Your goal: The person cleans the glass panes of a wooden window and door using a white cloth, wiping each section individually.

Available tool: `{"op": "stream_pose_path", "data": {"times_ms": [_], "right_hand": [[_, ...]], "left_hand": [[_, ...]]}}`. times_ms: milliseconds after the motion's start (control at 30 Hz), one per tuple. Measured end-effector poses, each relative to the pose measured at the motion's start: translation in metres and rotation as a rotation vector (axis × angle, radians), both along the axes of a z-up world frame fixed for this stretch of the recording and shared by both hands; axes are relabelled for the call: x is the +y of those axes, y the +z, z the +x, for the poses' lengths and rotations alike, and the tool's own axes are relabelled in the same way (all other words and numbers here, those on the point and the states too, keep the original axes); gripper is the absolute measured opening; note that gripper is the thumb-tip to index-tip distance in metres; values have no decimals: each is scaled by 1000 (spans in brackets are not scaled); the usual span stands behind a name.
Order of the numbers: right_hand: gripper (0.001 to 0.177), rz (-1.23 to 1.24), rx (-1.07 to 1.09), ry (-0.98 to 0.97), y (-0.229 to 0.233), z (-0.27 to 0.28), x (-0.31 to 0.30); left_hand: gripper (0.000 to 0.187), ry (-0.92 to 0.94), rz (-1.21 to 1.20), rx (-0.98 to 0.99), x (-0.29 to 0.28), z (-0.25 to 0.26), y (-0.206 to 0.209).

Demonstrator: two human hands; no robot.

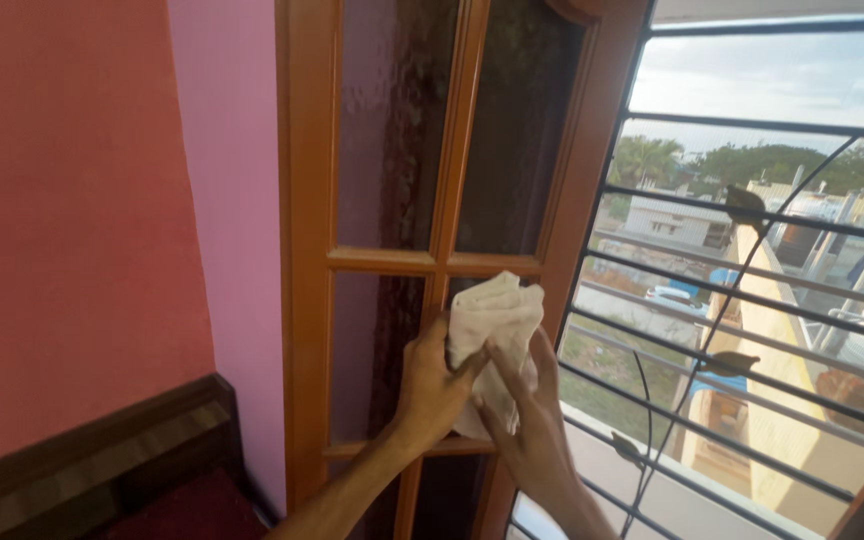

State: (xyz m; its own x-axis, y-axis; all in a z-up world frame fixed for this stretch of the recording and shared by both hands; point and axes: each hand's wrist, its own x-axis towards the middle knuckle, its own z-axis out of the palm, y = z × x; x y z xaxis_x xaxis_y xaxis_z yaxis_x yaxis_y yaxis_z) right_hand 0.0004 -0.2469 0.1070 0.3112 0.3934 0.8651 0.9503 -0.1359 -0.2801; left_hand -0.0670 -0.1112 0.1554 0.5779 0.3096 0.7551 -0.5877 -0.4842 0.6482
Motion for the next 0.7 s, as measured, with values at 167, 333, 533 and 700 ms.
{"op": "stream_pose_path", "data": {"times_ms": [167,333,533,700], "right_hand": [[78,47,-170,-124,61,13,25],[86,158,-131,17,106,26,48],[87,289,-201,-104,153,52,65],[79,281,-287,-166,181,82,69]], "left_hand": [[36,-42,38,-91,22,17,52],[31,181,231,-270,37,36,104],[36,69,203,-144,35,44,158],[37,247,440,-176,43,61,194]]}}
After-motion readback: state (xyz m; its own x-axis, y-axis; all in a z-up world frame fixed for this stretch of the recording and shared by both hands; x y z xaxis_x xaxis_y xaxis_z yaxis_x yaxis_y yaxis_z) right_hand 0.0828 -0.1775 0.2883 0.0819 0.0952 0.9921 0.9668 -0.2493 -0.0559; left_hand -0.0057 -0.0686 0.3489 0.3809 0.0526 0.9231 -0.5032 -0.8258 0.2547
